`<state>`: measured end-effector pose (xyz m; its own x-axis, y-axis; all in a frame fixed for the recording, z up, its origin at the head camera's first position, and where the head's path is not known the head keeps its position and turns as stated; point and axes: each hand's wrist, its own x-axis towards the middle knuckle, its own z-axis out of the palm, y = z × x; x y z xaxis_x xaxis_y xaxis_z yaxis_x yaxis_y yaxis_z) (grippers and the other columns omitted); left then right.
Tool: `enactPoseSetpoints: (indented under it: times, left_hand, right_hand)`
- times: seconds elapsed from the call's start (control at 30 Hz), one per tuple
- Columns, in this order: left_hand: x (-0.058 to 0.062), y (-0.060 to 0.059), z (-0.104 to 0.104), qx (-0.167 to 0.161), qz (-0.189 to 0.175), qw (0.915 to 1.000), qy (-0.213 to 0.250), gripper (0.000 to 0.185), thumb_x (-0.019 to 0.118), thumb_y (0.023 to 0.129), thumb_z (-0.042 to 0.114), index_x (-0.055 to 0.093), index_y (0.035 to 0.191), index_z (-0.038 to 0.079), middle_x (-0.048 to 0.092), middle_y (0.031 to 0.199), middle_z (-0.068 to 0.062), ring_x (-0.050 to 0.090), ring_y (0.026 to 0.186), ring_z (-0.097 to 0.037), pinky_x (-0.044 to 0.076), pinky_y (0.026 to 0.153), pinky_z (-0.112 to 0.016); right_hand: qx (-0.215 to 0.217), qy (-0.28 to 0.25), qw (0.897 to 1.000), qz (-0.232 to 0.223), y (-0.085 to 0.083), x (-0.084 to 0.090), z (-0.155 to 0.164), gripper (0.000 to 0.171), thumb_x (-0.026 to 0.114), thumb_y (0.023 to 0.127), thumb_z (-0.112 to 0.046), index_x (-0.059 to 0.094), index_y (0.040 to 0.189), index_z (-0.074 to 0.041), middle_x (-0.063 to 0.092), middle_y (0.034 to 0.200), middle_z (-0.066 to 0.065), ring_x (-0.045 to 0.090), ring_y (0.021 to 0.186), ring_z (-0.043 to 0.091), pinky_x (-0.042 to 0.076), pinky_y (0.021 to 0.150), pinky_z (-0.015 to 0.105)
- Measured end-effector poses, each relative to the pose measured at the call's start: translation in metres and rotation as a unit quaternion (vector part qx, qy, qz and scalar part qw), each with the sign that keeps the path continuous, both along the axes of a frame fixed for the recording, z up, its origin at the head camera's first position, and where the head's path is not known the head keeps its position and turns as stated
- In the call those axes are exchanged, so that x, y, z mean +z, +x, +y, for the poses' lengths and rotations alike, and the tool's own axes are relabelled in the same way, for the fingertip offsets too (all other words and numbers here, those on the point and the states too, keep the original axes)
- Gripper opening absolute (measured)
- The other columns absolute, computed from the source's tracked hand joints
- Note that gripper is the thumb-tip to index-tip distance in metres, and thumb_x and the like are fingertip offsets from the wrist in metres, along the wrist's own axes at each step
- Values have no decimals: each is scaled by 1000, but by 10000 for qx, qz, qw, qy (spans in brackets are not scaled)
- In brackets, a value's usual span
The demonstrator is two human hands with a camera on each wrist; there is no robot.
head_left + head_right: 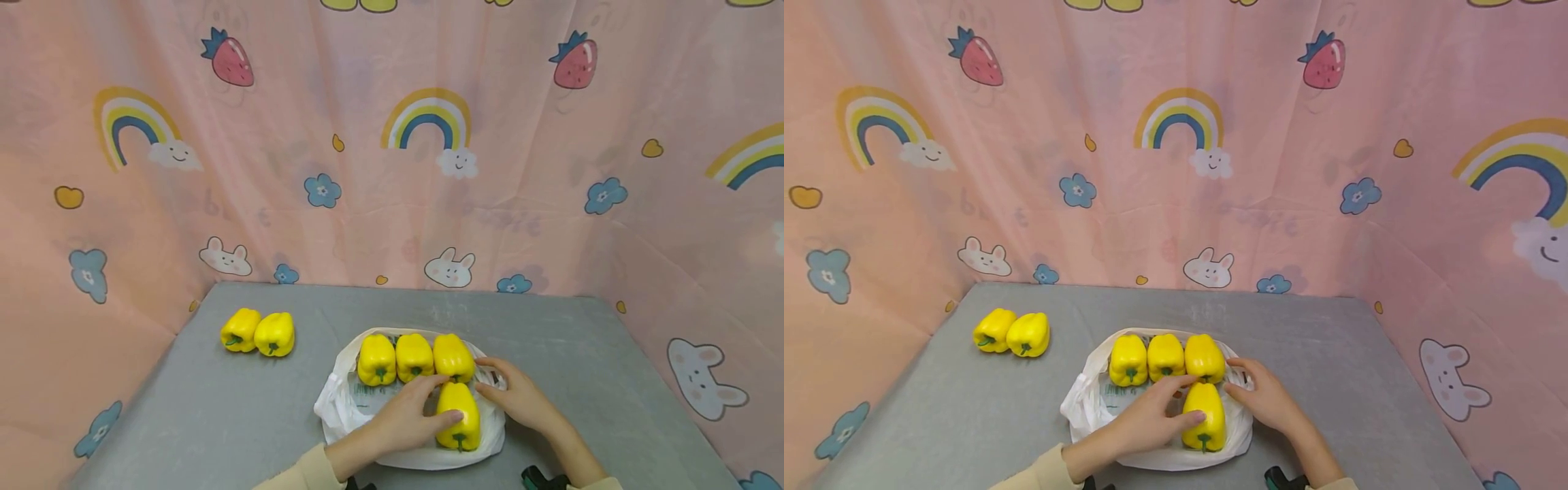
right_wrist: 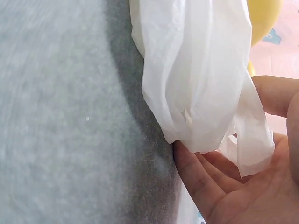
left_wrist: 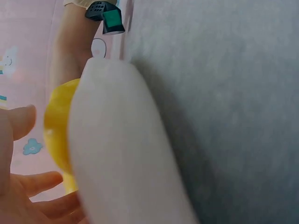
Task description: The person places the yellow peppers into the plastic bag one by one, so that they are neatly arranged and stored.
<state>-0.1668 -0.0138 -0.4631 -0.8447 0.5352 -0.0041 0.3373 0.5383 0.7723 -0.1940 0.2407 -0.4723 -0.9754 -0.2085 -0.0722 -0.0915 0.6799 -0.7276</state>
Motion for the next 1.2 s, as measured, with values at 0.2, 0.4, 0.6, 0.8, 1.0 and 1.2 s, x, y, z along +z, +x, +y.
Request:
enactPoseSetpoints:
  times: [0.2,0.4,0.6,0.8,1.0,1.2]
  left_hand:
    - [12,0,-14,-217,482,9986,50,55,60,101,49,56,143,15,58,139,2,58,122,-15,52,96,-32]
    - [25,-1,-28,-348,804,9961,-131,41,60,102,42,63,133,15,64,130,1,60,115,-14,53,91,-28]
    - [35,-1,-41,-341,1002,9938,-332,37,62,102,37,65,132,15,65,130,2,60,119,-15,51,98,-30]
    - [41,-6,-53,-217,897,9956,-155,36,64,102,31,65,132,10,65,129,-2,61,116,-18,53,94,-30]
    - [43,-11,-66,-54,990,9950,123,35,65,101,26,65,130,6,66,125,-7,63,110,-24,55,88,-30]
    - [47,-14,-80,83,1377,9901,276,34,64,102,22,64,130,4,66,126,-11,63,114,-28,57,88,-38]
  right_hand:
    - [39,-13,10000,3,-1,1,0,61,69,96,-43,55,143,-6,49,149,23,40,139,48,33,107,72]
    - [31,-5,10000,44,0,1,0,60,69,96,-42,55,143,-6,49,149,23,40,139,48,33,107,72]
    - [56,-9,10000,61,0,1,0,59,69,97,-41,55,143,-5,49,148,23,40,139,48,33,108,71]
    - [43,-30,10000,-2,0,0,0,60,68,97,-41,55,143,-6,49,149,22,40,139,48,33,107,71]
    - [33,45,10000,19,-1,0,-1,60,69,97,-42,55,143,-6,49,148,22,41,139,48,34,107,71]
    - [10,31,10000,-34,-1,0,-1,60,69,96,-41,55,143,-6,49,149,23,40,139,48,33,107,71]
